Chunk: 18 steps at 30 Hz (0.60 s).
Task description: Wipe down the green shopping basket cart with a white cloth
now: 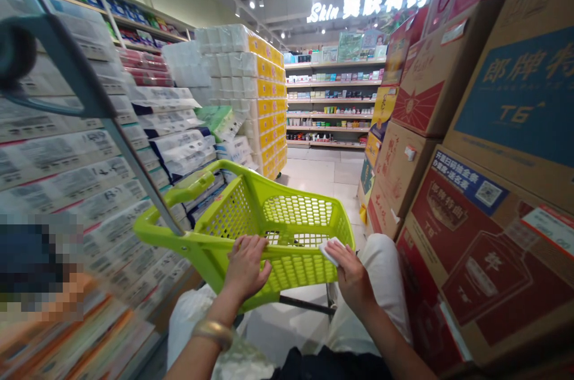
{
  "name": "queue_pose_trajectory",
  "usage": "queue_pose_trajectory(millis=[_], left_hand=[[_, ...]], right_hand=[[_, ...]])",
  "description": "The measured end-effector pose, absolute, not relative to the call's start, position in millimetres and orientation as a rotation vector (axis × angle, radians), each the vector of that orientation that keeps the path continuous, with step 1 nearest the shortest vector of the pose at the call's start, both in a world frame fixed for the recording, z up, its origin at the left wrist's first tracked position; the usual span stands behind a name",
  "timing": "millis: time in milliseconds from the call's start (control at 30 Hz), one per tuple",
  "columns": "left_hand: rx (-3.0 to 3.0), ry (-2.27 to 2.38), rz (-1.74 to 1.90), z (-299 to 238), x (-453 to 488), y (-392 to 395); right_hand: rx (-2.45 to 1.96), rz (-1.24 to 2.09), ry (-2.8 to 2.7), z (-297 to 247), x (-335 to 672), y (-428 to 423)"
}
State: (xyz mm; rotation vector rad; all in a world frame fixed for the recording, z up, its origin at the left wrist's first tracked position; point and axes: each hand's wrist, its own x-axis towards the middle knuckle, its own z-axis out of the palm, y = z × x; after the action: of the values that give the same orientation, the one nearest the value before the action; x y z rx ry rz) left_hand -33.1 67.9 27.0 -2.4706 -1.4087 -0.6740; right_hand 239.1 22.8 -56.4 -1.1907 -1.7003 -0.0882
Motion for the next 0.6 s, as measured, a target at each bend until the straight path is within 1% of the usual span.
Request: queue_pose_trajectory(millis=[167, 333, 467, 600], left_hand=[[-2.462, -1.387, -0.726, 26, -38, 68], [-2.487, -1.373, -0.725, 30, -44, 67], [-2.524, -1.374, -0.658, 35, -53, 71], [-2.506, -1.380, -0.637, 34, -58, 75]], right_hand=[[-1.173, -0.100, -1.678, -56, 233, 13], [-1.074, -0.086, -1.818, -43, 209, 14], [-1.016, -0.037, -1.938, -36, 218, 3], [-1.030, -0.003, -1.926, -38, 228, -10]])
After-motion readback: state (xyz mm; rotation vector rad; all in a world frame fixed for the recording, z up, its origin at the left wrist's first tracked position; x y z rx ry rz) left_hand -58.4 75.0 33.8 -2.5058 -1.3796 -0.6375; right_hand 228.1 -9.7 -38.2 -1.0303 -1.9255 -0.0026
